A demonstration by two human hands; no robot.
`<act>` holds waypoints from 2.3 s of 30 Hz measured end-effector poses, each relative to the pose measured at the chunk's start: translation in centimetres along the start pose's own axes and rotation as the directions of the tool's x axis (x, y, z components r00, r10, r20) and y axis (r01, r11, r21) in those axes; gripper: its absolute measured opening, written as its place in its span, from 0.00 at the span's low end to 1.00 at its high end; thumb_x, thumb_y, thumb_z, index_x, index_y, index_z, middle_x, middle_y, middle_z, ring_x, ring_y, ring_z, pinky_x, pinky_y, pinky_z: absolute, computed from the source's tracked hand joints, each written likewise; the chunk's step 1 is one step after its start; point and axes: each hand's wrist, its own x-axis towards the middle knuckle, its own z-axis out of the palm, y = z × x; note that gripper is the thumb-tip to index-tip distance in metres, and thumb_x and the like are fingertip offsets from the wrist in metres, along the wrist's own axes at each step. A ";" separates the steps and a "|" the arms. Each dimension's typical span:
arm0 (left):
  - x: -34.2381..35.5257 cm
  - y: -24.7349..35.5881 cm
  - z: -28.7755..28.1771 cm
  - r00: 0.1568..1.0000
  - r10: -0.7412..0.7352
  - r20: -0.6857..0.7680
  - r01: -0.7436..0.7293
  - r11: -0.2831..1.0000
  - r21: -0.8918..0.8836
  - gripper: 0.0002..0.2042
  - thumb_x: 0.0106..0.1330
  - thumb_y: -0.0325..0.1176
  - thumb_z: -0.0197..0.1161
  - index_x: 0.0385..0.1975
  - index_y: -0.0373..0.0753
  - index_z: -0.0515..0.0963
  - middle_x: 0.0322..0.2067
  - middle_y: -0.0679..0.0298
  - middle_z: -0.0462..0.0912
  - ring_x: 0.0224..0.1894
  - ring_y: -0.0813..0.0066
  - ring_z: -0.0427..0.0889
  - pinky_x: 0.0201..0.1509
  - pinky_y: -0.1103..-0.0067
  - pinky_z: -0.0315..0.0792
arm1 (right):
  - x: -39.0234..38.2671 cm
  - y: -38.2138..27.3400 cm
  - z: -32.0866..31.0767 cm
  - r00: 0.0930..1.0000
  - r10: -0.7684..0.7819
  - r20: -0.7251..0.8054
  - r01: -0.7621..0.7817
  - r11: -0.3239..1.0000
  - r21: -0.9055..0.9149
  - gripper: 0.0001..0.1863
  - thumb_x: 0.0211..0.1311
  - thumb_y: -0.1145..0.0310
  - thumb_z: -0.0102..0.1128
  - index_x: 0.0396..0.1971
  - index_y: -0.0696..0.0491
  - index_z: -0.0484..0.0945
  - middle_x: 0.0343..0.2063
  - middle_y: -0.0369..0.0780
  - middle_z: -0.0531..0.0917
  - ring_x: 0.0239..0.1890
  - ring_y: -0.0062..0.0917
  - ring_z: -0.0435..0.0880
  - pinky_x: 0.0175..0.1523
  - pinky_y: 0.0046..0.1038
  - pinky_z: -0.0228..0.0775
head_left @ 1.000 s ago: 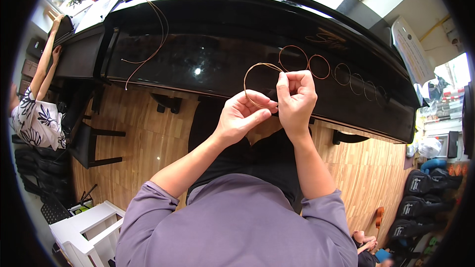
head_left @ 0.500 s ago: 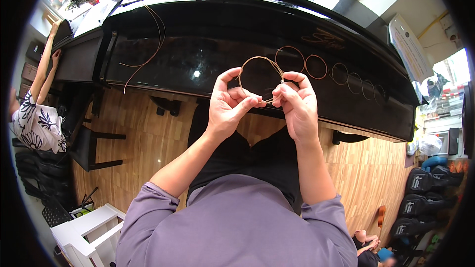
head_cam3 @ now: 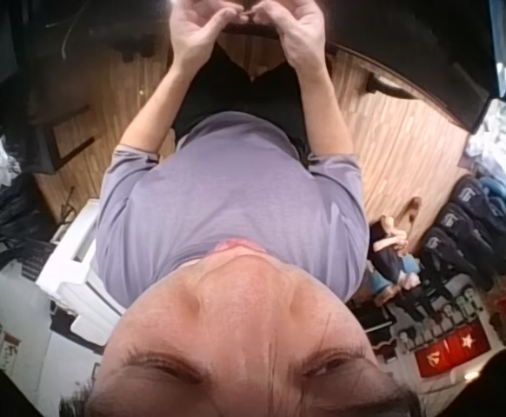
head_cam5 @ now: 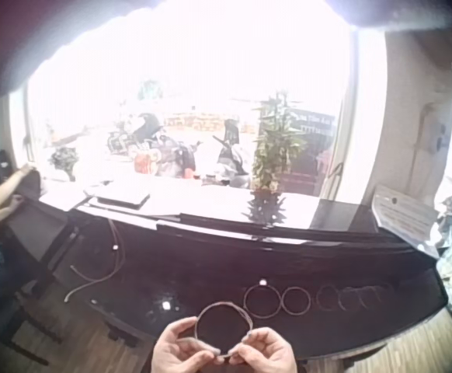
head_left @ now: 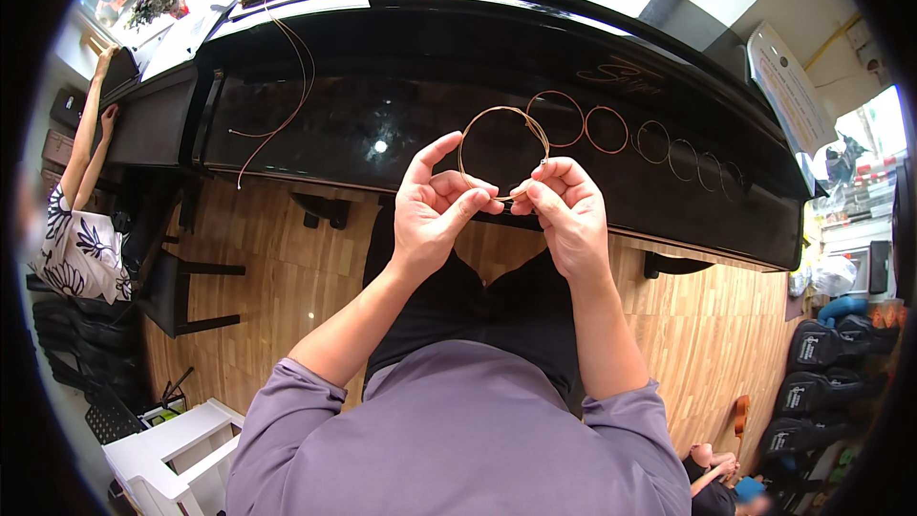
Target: The person shapes thin copper wire into circular loops by hand. They bend the wire into a circle, twist the ends together to secure the shape, and place the finished loop on a black piano surface. This process is repeated multiple times, creating a row of wire rings.
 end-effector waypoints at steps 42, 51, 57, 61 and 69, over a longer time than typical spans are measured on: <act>7.8 1.8 -0.8 0.925 -0.015 0.379 -0.375 0.112 0.920 0.32 0.44 0.42 0.74 0.52 0.42 0.73 0.45 0.56 0.76 0.48 0.56 0.76 0.53 0.69 0.70 | 3.9 1.0 -1.5 0.966 -0.118 -0.228 0.001 0.889 -0.458 0.22 0.61 0.63 0.63 0.49 0.61 0.71 0.26 0.34 0.79 0.27 0.13 0.76 0.32 0.17 0.71; 9.9 -0.8 -1.0 0.941 0.157 0.300 -0.304 -0.001 0.953 0.47 0.41 0.57 0.74 0.62 0.39 0.63 0.63 0.44 0.60 0.64 0.48 0.62 0.64 0.59 0.58 | -0.5 0.9 -3.1 0.936 -0.203 -0.289 0.073 0.913 -0.402 0.08 0.64 0.70 0.59 0.39 0.57 0.74 0.23 0.27 0.73 0.24 0.06 0.66 0.30 0.12 0.60; 8.2 0.5 -2.7 0.908 0.118 0.402 -0.410 0.052 0.911 0.33 0.49 0.45 0.71 0.56 0.41 0.70 0.61 0.47 0.64 0.63 0.49 0.64 0.64 0.62 0.61 | -2.6 1.5 -3.6 0.930 -0.243 -0.276 0.077 0.862 -0.501 0.06 0.63 0.72 0.59 0.36 0.57 0.75 0.24 0.29 0.75 0.25 0.08 0.69 0.31 0.13 0.62; 9.1 -0.4 -3.3 0.852 0.096 0.514 -0.516 -0.008 0.857 0.16 0.56 0.32 0.67 0.44 0.40 0.78 0.48 0.55 0.78 0.56 0.56 0.73 0.58 0.66 0.67 | -2.3 1.9 -3.2 0.933 -0.323 -0.157 0.147 0.743 -0.653 0.06 0.62 0.73 0.60 0.36 0.58 0.76 0.24 0.32 0.77 0.26 0.11 0.72 0.33 0.15 0.65; 9.5 0.3 -1.7 0.994 -0.090 -0.060 0.104 0.953 0.283 0.09 0.69 0.32 0.56 0.38 0.31 0.77 0.31 0.59 0.83 0.31 0.72 0.85 0.37 0.81 0.79 | -2.4 1.4 -3.1 0.931 -0.312 -0.188 0.128 0.763 -0.634 0.05 0.61 0.73 0.60 0.34 0.59 0.77 0.24 0.34 0.79 0.25 0.13 0.74 0.32 0.16 0.68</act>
